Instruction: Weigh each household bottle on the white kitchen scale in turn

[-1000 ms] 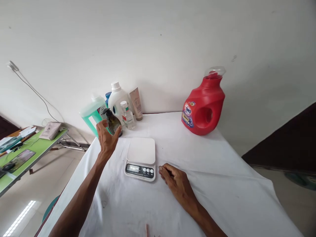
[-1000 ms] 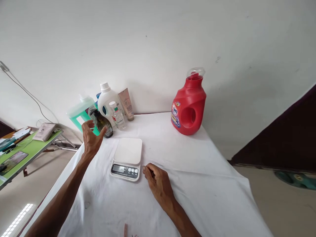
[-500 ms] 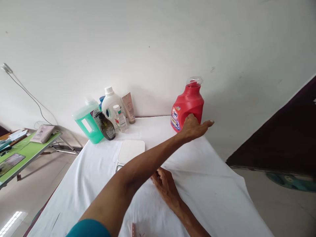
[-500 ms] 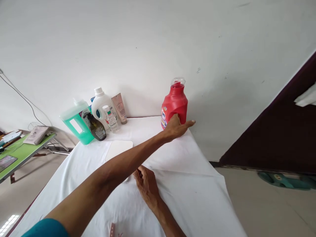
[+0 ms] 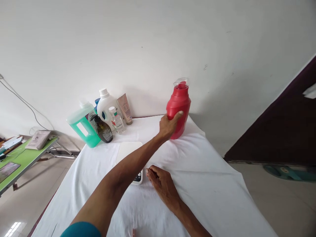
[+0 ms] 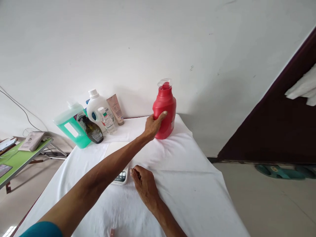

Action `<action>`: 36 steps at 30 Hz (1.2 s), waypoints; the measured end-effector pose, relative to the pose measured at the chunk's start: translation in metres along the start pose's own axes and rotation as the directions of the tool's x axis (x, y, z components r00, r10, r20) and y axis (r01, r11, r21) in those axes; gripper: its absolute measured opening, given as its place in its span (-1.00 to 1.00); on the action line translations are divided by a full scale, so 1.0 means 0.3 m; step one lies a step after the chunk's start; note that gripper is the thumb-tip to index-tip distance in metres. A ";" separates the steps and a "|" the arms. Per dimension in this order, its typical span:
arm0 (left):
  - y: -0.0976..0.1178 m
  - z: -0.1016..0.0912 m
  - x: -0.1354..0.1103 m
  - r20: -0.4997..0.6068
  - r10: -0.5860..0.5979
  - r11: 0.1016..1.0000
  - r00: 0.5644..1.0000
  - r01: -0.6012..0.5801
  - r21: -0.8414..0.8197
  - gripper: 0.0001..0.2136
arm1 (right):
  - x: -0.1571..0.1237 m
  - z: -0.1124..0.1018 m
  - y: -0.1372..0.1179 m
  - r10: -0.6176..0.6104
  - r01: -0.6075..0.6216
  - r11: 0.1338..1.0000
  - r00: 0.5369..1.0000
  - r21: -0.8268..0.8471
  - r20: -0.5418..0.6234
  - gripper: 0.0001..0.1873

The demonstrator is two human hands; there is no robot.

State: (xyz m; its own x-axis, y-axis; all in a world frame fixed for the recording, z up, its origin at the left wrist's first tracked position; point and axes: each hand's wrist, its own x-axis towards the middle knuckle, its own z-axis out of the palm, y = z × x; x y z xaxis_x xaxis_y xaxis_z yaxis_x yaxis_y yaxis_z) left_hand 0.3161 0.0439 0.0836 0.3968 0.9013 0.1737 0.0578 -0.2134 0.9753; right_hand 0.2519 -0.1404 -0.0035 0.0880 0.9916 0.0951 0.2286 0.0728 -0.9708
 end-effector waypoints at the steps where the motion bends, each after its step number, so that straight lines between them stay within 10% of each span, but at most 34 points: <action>1: 0.007 -0.025 -0.003 -0.036 -0.037 0.999 0.999 0.036 -0.008 -0.50 | 0.001 0.001 0.003 0.002 -0.002 1.000 1.000 -0.001 -0.003 -0.50; 14: 0.138 -0.136 -0.084 -0.237 -0.108 0.975 0.966 0.057 -0.215 -0.43 | 0.004 -0.002 0.005 -0.011 0.010 1.000 0.999 -0.027 -0.036 -0.56; 23: 0.356 -0.401 -0.277 -0.255 0.090 0.963 0.963 -0.149 -0.223 -0.42 | -0.012 0.004 0.015 -0.047 0.046 0.998 0.998 -0.036 -0.029 -0.55; 36: 0.211 -0.724 -0.514 -0.370 0.012 0.983 0.929 -0.079 -0.168 -0.42 | -0.106 -0.022 -0.065 0.046 -0.045 0.991 0.999 -0.123 0.011 -0.58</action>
State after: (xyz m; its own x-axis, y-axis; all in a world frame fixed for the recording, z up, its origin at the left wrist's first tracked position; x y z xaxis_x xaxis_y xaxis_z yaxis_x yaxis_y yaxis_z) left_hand 0.0597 -0.0269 0.1483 0.0299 0.9743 0.2232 -0.1289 -0.2177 0.9675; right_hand 0.2510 -0.1740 0.0139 0.0878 0.9950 0.0476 0.3419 0.0148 -0.9396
